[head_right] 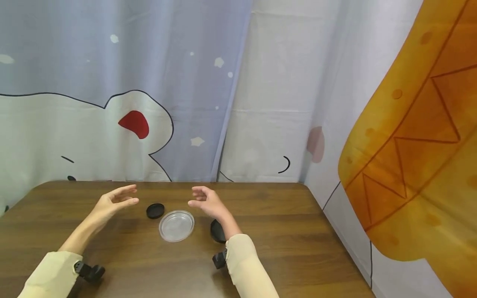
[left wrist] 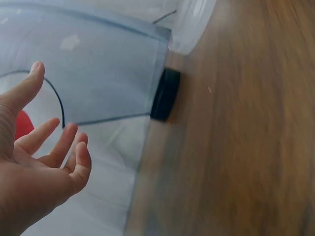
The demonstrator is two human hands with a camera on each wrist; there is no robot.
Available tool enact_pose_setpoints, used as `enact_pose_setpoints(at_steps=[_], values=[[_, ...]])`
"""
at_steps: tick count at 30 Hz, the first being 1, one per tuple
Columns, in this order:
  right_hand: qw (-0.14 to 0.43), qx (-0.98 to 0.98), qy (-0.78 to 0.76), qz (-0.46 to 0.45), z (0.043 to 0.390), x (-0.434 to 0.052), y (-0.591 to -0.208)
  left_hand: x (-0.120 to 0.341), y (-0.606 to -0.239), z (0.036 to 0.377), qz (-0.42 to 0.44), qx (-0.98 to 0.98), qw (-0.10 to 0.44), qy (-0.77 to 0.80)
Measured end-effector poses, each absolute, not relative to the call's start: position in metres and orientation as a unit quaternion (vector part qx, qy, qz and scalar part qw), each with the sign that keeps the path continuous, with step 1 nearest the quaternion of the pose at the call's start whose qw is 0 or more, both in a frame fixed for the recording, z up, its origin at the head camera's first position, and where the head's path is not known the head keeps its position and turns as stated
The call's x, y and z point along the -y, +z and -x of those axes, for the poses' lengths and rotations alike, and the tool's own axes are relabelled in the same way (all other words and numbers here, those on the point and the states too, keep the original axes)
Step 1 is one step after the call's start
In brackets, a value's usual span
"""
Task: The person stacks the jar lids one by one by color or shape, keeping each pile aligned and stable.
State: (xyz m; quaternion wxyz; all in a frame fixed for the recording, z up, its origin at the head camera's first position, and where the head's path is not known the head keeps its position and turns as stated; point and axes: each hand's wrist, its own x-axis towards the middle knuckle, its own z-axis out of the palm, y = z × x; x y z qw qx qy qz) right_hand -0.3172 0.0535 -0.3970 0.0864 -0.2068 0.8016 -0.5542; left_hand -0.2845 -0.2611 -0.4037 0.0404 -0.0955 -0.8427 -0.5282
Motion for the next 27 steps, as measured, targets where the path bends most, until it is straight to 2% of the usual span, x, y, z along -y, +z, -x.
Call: enact_pose_setpoints(at_steps=[9, 15, 19, 23, 27], values=[[0.065, -0.786, -0.579, 0.206, 0.315, 0.005, -0.422, 0.280, -0.420, 0.287, 0.059, 0.828, 0.014, -0.557], [0.055, -0.822, -0.526, 0.211, 0.322, 0.031, -0.433, 0.272, -0.432, 0.295, 0.029, 0.838, -0.023, -0.545], [0.041, -0.855, -0.478, 0.197, 0.330, 0.040, -0.434, 0.259, -0.439, 0.303, 0.045, 0.860, -0.029, -0.507], [0.072, -0.891, -0.415, 0.172, 0.331, 0.050, -0.433, 0.249, -0.445, 0.308, 0.066, 0.878, -0.028, -0.473], [0.102, -0.919, -0.348, 0.155, 0.328, 0.061, -0.434, 0.247, -0.454, 0.309, 0.049, 0.880, -0.034, -0.471]])
